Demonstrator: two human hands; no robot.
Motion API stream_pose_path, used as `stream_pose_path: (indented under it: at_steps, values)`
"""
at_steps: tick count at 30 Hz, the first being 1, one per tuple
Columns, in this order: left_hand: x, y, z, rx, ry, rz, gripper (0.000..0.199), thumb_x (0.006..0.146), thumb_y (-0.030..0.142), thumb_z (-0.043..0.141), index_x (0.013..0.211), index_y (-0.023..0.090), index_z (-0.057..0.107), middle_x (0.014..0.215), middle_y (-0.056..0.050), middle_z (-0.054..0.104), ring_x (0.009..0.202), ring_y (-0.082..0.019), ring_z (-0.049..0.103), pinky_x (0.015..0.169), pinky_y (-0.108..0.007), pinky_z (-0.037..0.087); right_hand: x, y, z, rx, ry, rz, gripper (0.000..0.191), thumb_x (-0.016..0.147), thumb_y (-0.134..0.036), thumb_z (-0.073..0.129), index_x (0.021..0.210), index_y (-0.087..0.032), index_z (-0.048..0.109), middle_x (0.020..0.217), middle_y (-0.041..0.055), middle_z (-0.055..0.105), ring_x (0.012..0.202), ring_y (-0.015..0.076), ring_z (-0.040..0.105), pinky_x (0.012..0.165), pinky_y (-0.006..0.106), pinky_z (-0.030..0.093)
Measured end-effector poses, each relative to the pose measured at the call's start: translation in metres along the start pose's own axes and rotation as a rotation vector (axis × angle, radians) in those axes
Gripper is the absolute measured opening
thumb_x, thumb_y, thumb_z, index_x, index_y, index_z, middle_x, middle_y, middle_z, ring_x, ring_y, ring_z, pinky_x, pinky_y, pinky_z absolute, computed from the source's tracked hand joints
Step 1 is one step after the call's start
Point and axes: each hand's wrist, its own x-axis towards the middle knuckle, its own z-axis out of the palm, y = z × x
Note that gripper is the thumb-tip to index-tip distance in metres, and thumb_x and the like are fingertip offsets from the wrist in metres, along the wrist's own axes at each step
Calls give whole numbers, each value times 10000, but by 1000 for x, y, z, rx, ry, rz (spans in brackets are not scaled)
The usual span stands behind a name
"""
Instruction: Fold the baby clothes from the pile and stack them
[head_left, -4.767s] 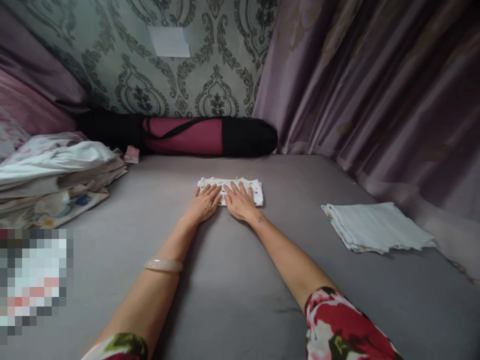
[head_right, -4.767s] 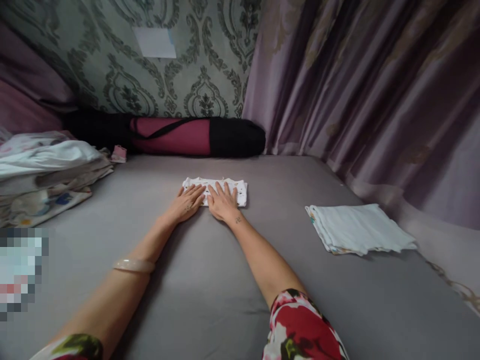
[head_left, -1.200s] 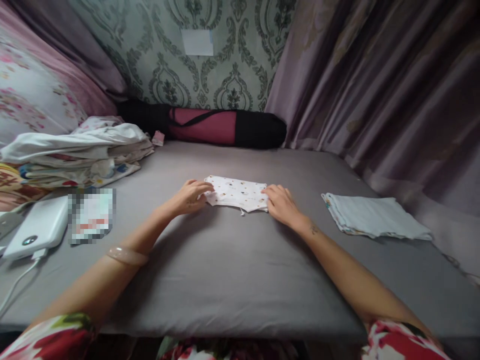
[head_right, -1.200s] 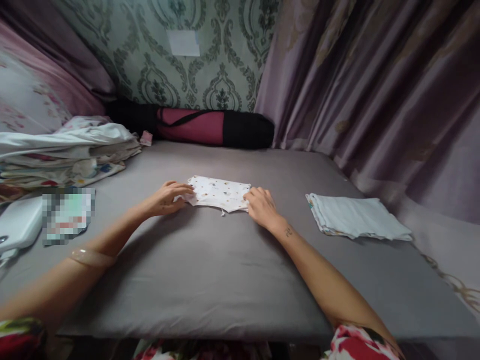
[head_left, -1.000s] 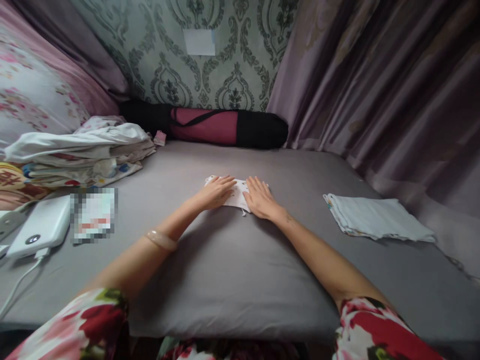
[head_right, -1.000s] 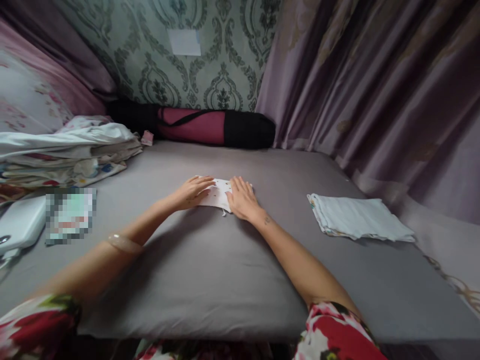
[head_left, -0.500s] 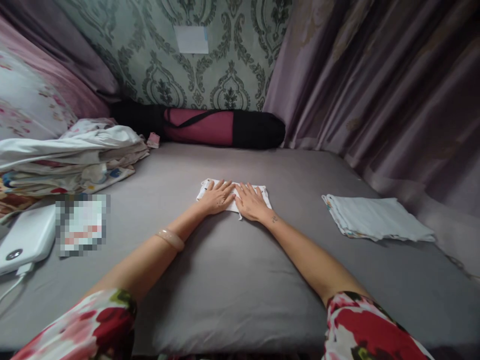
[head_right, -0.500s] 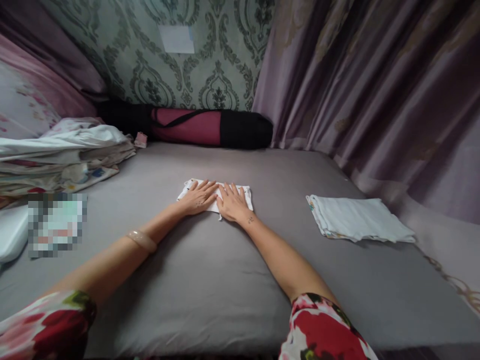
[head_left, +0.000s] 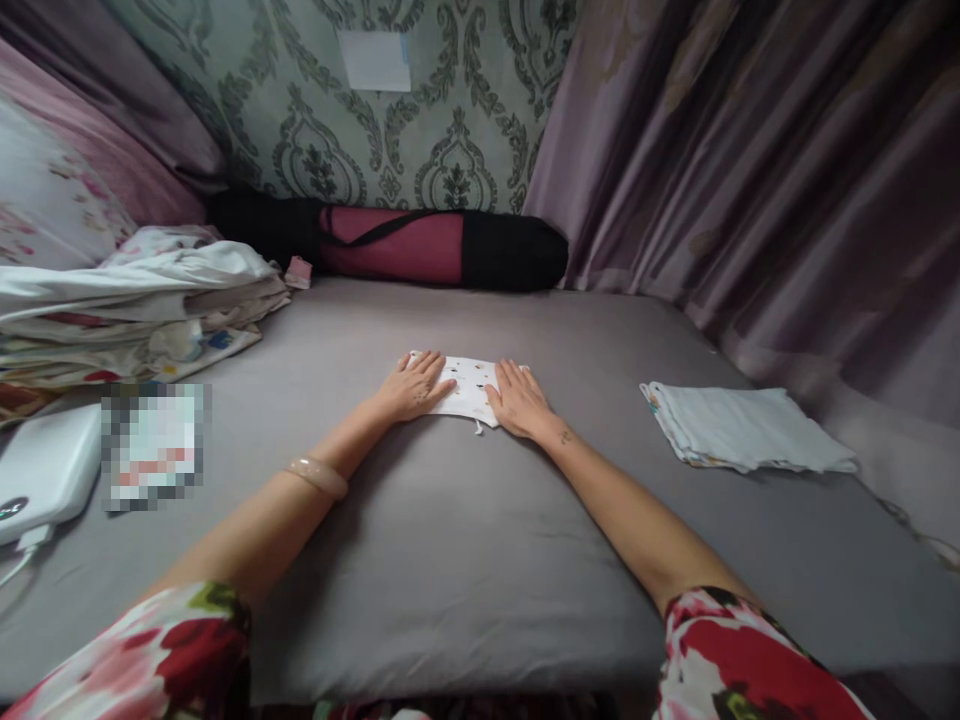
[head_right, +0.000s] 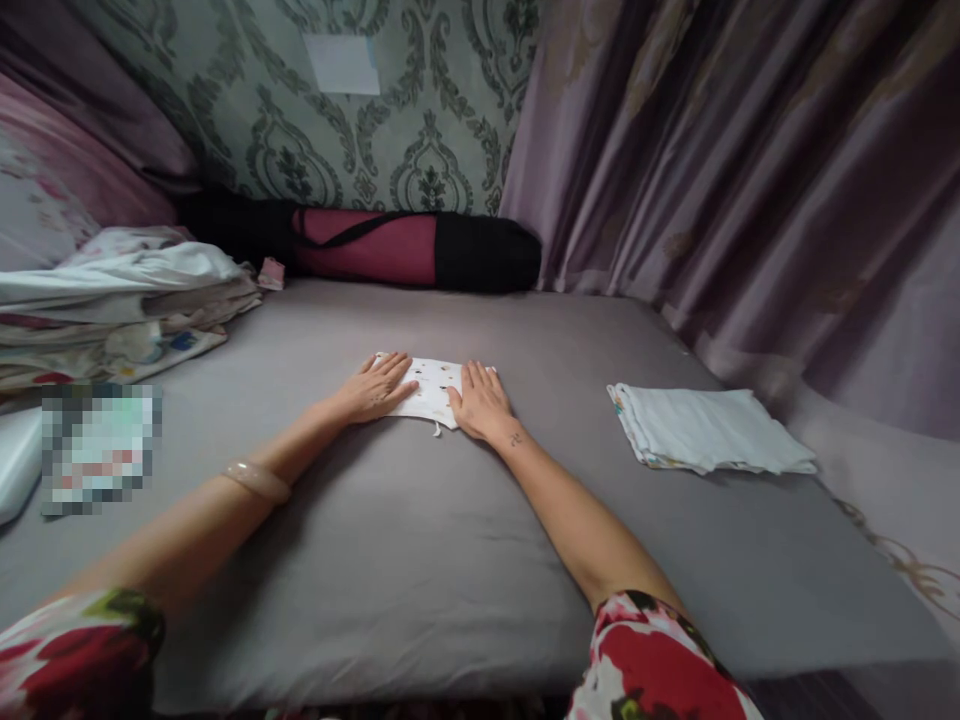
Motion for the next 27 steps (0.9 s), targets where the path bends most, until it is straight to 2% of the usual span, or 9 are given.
stream_pose_path:
  at_steps: [5,8,10,14,18,20,22,25,27]
  values:
    - [2,-15,4,-26,-33,12,713,973,591,196,1498,130,335,1587,-160,287,1485,-274,214,1200,-473,113,-3,2,-17,52,-69,-11,687,998,-432,173,1514,10,280,1591,186,245,1487,264,185,1217,402,104]
    - [-7,-27,2,-54,-30,-55,712,978,577,181,1516,129,308,1606,-147,240,1500,-271,159,1203,-466,109,-9,9,-24,80,-42,8,680,995,-446,174,1532,-37,259,1607,152,210,1496,241,149,1218,408,113]
    - [-14,-30,-1,-92,-36,-105,711,979,564,174,1529,125,283,1611,-143,222,1500,-271,160,1202,-468,124,-12,15,-22,78,-31,38,682,992,-436,188,1530,-22,251,1610,164,189,1498,250,134,1217,415,122]
    - [-23,-26,-10,-151,-48,-159,681,974,534,203,1531,150,287,1611,-122,225,1492,-263,199,1203,-465,141,-13,19,-16,50,-66,51,689,989,-422,198,1512,21,266,1608,189,177,1498,270,125,1218,400,125]
    - [-25,-21,-13,-179,-26,-185,676,964,503,259,1517,119,316,1603,-127,247,1482,-264,230,1213,-446,132,-10,21,-19,17,-108,51,688,992,-435,206,1511,9,284,1606,183,194,1497,264,139,1214,394,139]
    - [-25,-22,-11,-225,15,-185,662,961,503,265,1500,128,354,1590,-122,290,1470,-255,265,1214,-428,143,-4,21,-17,-9,-111,67,681,999,-442,194,1512,-6,294,1598,184,223,1492,269,163,1212,421,133]
    - [-26,-26,-8,-305,90,-185,639,959,510,261,1458,146,424,1557,-114,367,1448,-244,316,1208,-403,183,4,16,-11,-30,-57,71,668,1008,-453,170,1524,-46,287,1600,167,231,1490,269,168,1210,452,103]
    - [-27,-32,-4,-458,232,-193,617,950,513,277,1375,136,519,1492,-121,467,1397,-236,403,1183,-372,266,20,-7,0,-27,47,-3,635,1018,-468,163,1546,-129,261,1618,113,207,1497,244,138,1208,451,66]
    - [-28,-34,-4,-535,306,-204,601,942,495,302,1340,117,547,1462,-131,500,1366,-235,442,1170,-365,297,30,-28,3,-10,66,-85,621,1021,-463,173,1548,-147,258,1619,97,212,1499,230,128,1209,439,53]
